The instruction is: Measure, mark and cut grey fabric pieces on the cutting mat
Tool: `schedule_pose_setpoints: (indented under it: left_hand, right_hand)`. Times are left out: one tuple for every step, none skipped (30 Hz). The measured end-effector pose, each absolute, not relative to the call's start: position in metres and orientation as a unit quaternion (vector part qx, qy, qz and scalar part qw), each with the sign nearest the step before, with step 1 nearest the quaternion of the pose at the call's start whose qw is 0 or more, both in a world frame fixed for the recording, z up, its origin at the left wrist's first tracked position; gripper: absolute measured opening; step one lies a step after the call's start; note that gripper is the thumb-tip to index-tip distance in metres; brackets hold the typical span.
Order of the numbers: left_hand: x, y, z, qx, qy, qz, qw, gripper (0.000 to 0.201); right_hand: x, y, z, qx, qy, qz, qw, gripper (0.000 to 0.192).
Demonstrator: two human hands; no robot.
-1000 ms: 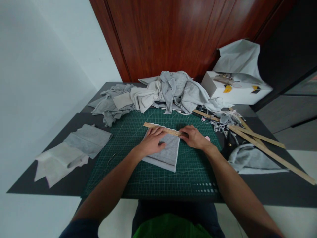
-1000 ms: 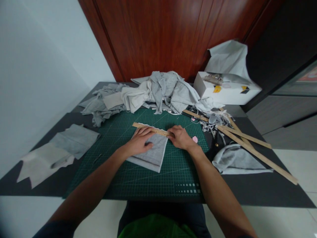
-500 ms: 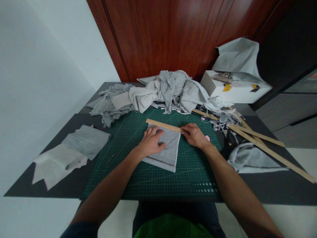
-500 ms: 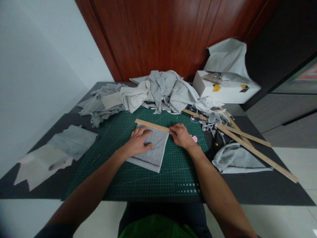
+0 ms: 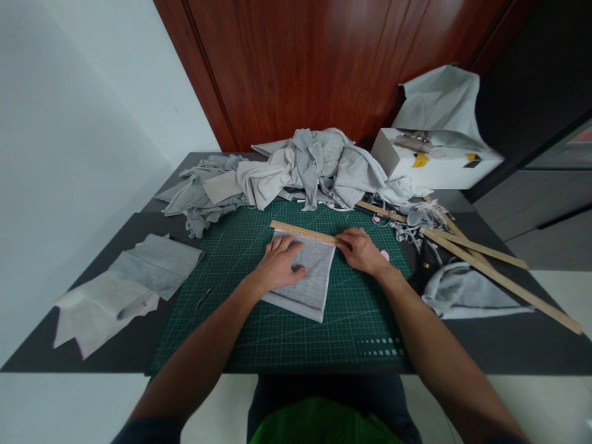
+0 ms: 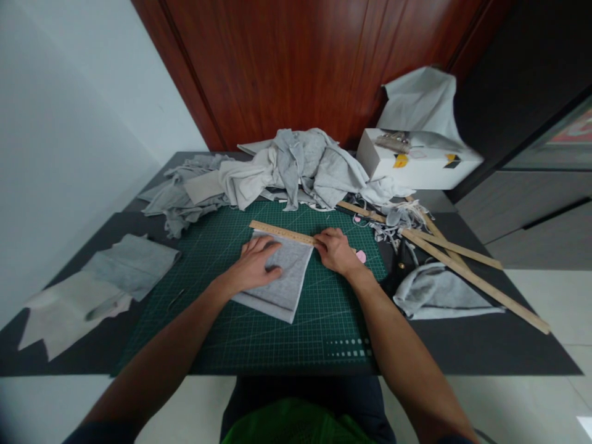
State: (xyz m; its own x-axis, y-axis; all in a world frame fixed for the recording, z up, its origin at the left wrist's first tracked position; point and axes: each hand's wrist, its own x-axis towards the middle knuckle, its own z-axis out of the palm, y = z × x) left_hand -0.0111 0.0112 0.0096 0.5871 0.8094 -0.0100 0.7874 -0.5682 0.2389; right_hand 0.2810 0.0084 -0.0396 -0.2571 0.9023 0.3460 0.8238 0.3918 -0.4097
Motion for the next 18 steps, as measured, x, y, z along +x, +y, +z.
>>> schedule_pose_setpoints:
  left_hand:
    - [-0.011, 0.011, 0.01, 0.885, 0.451, 0.051, 0.109, 0.062]
    - [-0.011, 0.011, 0.01, 0.885, 0.45, 0.052, 0.109, 0.062]
    - [-0.011, 0.011, 0.01, 0.885, 0.449, 0.054, 0.109, 0.061]
    - [-0.011, 0.012, 0.009, 0.885, 0.448, 0.058, 0.11, 0.06]
    - [-0.012, 0.012, 0.009, 0.885, 0.448, 0.063, 0.111, 0.059]
    - [-0.012, 0.012, 0.009, 0.885, 0.448, 0.069, 0.112, 0.057]
    - [-0.012, 0.012, 0.009, 0.884, 0.447, 0.075, 0.112, 0.056]
    - [-0.012, 0.013, 0.009, 0.884, 0.447, 0.081, 0.112, 0.055]
    - [-0.013, 0.013, 0.009, 0.883, 0.448, 0.087, 0.112, 0.054]
    - [-0.013, 0.013, 0.009, 0.882, 0.448, 0.091, 0.111, 0.053]
    - [-0.012, 0.013, 0.009, 0.882, 0.449, 0.095, 0.109, 0.052]
    - [-0.012, 0.012, 0.01, 0.881, 0.45, 0.096, 0.106, 0.051]
    - [-0.011, 0.012, 0.01, 0.881, 0.452, 0.096, 0.103, 0.05]
    - [-0.01, 0.012, 0.01, 0.88, 0.454, 0.096, 0.1, 0.05]
    - [-0.009, 0.011, 0.01, 0.88, 0.456, 0.095, 0.096, 0.05]
    - [-0.009, 0.01, 0.01, 0.88, 0.457, 0.094, 0.092, 0.05]
    - [-0.008, 0.01, 0.009, 0.88, 0.457, 0.096, 0.087, 0.051]
    - [-0.007, 0.009, 0.009, 0.881, 0.456, 0.098, 0.083, 0.051]
  right_hand:
    - [0.281, 0.008, -0.039, -0.546, -0.79, 0.072, 0.27, 0.028]
    - [0.281, 0.007, -0.039, -0.546, -0.79, 0.072, 0.27, 0.028]
    - [0.28, 0.007, -0.039, -0.547, -0.789, 0.07, 0.271, 0.028]
    - [0.28, 0.006, -0.038, -0.549, -0.788, 0.068, 0.272, 0.028]
    - [0.28, 0.005, -0.037, -0.551, -0.786, 0.068, 0.273, 0.028]
    - [0.28, 0.004, -0.037, -0.552, -0.784, 0.068, 0.274, 0.028]
    - [0.28, 0.003, -0.036, -0.553, -0.783, 0.069, 0.276, 0.029]
    - [0.28, 0.003, -0.036, -0.552, -0.782, 0.069, 0.279, 0.029]
    - [0.28, 0.002, -0.035, -0.551, -0.782, 0.069, 0.283, 0.029]
    - [0.281, 0.002, -0.035, -0.549, -0.782, 0.068, 0.287, 0.03]
    - [0.281, 0.002, -0.034, -0.547, -0.783, 0.066, 0.29, 0.03]
    - [0.281, 0.002, -0.034, -0.546, -0.783, 0.063, 0.292, 0.029]
    - [0.281, 0.002, -0.033, -0.546, -0.783, 0.06, 0.291, 0.029]
    - [0.281, 0.002, -0.033, -0.547, -0.784, 0.057, 0.289, 0.029]
    - [0.281, 0.002, -0.032, -0.548, -0.785, 0.055, 0.285, 0.029]
    - [0.28, 0.002, -0.03, -0.549, -0.786, 0.054, 0.279, 0.029]
    - [0.281, 0.001, -0.029, -0.55, -0.787, 0.051, 0.274, 0.028]
    - [0.281, 0.0, -0.026, -0.552, -0.788, 0.047, 0.269, 0.028]
